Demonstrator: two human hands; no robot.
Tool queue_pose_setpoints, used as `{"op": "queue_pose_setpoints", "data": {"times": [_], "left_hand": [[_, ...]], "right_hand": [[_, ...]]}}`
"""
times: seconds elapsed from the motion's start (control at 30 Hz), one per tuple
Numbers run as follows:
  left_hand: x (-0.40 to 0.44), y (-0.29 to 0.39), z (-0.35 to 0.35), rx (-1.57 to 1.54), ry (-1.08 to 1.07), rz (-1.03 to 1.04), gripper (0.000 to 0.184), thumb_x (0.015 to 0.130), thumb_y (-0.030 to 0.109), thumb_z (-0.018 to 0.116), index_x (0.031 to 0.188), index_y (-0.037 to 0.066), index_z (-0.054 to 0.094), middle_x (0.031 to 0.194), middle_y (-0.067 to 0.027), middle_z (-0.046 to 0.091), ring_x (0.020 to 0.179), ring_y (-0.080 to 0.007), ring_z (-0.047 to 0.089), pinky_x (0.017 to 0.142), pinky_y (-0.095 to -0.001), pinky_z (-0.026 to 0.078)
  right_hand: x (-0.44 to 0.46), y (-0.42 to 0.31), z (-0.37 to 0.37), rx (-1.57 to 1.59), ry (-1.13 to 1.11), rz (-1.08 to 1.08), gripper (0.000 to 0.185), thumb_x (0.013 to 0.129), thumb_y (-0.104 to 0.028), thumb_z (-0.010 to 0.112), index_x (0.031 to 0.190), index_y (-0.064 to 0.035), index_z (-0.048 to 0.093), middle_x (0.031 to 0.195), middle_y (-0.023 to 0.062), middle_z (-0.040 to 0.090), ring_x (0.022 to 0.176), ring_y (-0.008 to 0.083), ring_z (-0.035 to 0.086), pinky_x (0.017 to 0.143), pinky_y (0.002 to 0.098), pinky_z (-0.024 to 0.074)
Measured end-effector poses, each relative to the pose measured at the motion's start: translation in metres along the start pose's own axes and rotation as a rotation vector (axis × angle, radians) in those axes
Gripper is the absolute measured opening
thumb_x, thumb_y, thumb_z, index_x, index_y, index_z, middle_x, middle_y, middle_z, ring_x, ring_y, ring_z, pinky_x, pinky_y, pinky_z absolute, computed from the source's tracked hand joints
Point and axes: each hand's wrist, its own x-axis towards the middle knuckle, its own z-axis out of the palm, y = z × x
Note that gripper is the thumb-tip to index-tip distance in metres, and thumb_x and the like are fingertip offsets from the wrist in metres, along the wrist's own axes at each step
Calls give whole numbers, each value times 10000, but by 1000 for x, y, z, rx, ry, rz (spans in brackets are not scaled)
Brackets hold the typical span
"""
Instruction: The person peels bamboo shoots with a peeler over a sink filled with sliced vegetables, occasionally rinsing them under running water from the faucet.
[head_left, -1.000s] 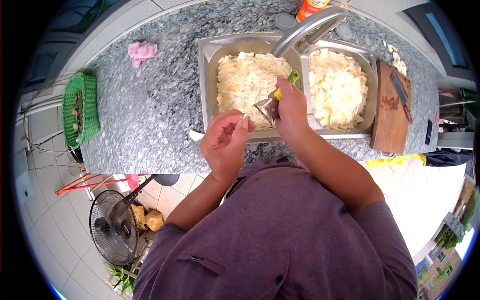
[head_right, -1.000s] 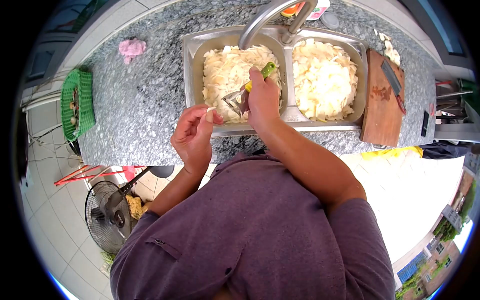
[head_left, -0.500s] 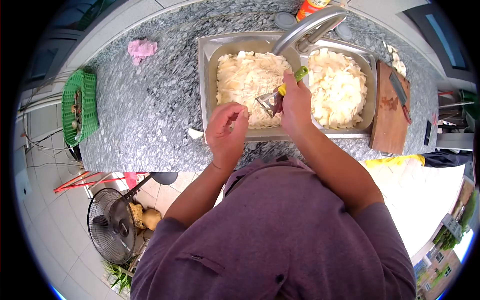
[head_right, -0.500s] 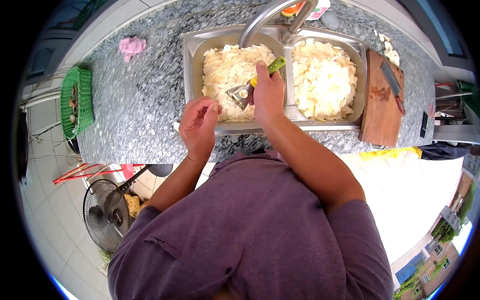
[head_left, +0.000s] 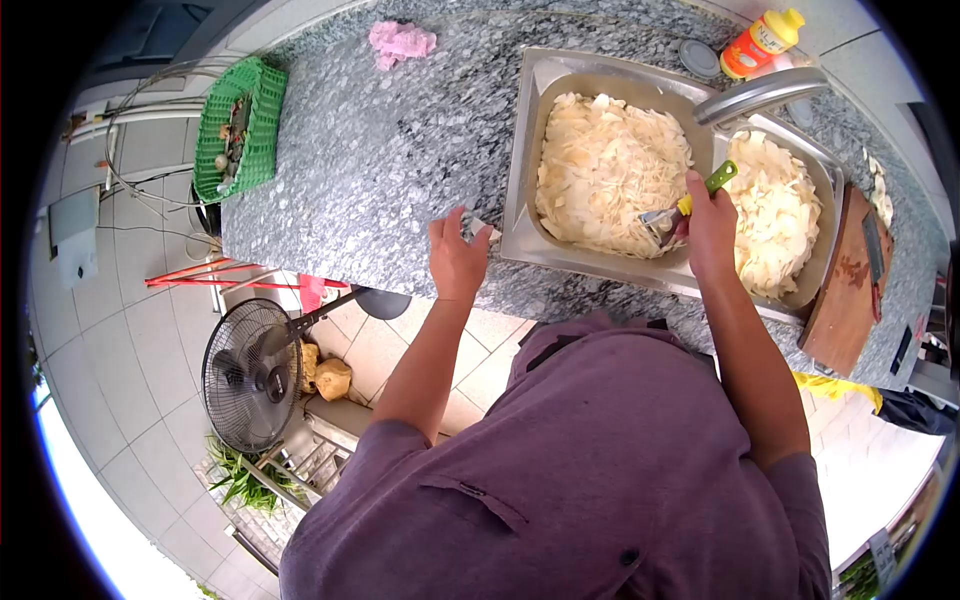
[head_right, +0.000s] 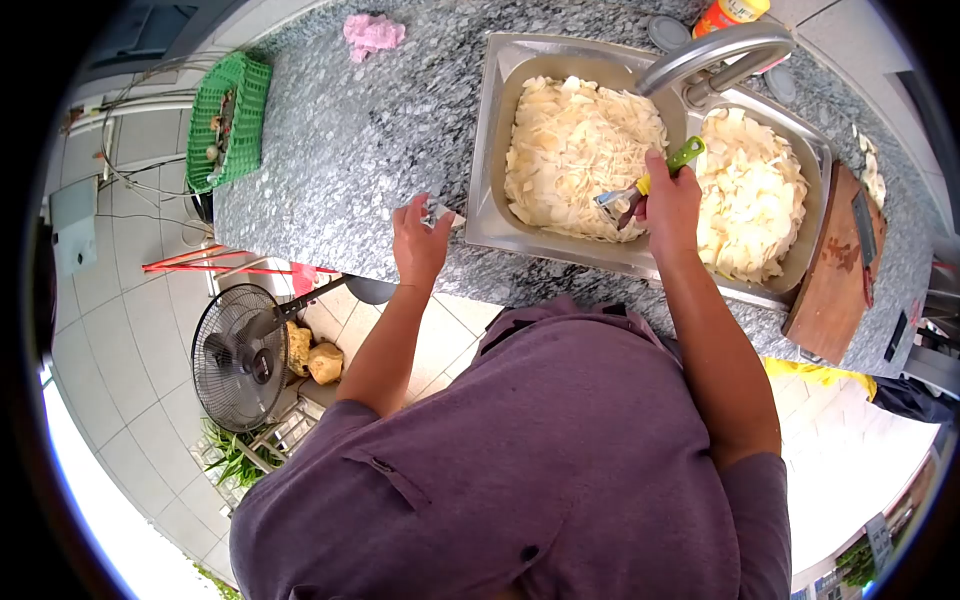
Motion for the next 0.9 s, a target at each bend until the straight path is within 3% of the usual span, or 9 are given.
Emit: {"op": "queue_pose_setpoints", "data": {"times": [0.07,0.17,0.27,0.37,0.4,0.5,0.67,0.77,0.9], "left_hand": [[2,-24,8,125,-4,-10,421,800,268,825,1139,70,673,1036,-90,576,757,-253,646,666,-395,545],[3,-34,18,70,-37,60,403,783,292,832,1071,47,693,960,-97,625,752,-281,659,679,-400,547],[8,-16,14,-102,-135,-84,303,829,229,802,1030,21,712,856,-70,678,702,-224,671,660,-346,545],[7,11,20,-744,-231,-258,219,887,159,752,1039,5,722,792,-33,699,663,-141,660,629,-289,535],[7,30,15,-836,-299,-340,226,943,124,700,1134,3,716,824,-15,695,663,-82,638,611,-245,526],[-1,60,21,-1032,-426,-428,309,969,149,686,1239,-1,683,889,-51,713,693,-99,646,645,-242,550],[-18,93,33,-1230,-608,-660,430,951,125,704,1329,-45,587,829,-44,677,666,-131,665,603,-256,555],[-21,111,36,-1285,-745,-789,396,957,157,706,1302,-12,608,836,-66,696,696,-145,679,607,-257,556],[-25,135,25,-1379,-809,-744,335,996,164,651,1281,-8,624,886,-63,708,728,-148,682,671,-280,566]], "right_hand": [[-2,1,2,5,-12,15,351,967,-372,669,858,-52,573,647,54,597,429,111,496,400,250,389],[-8,3,9,-4,-51,20,342,973,-364,662,865,-52,572,644,62,601,427,114,495,397,259,389],[-16,3,12,-40,-76,-4,339,978,-355,659,869,-47,570,640,77,606,415,119,487,393,268,389],[-14,2,7,15,-47,-7,350,973,-359,666,871,-38,574,639,74,603,415,121,488,389,267,386],[-16,-4,5,36,-38,13,326,985,-322,644,896,-23,550,644,90,616,418,127,502,394,272,399],[-8,-2,-1,75,2,44,335,981,-331,647,897,-21,557,645,82,608,423,129,500,400,274,400],[-17,-1,-1,80,-76,63,358,965,-376,676,895,-35,591,666,72,615,437,115,510,406,256,426],[-24,-4,1,129,-130,61,326,979,-364,654,926,-49,590,675,67,622,440,111,508,403,252,415],[-32,-20,5,249,-169,38,229,989,-270,610,916,-54,590,656,62,601,442,110,467,408,261,368]]}}
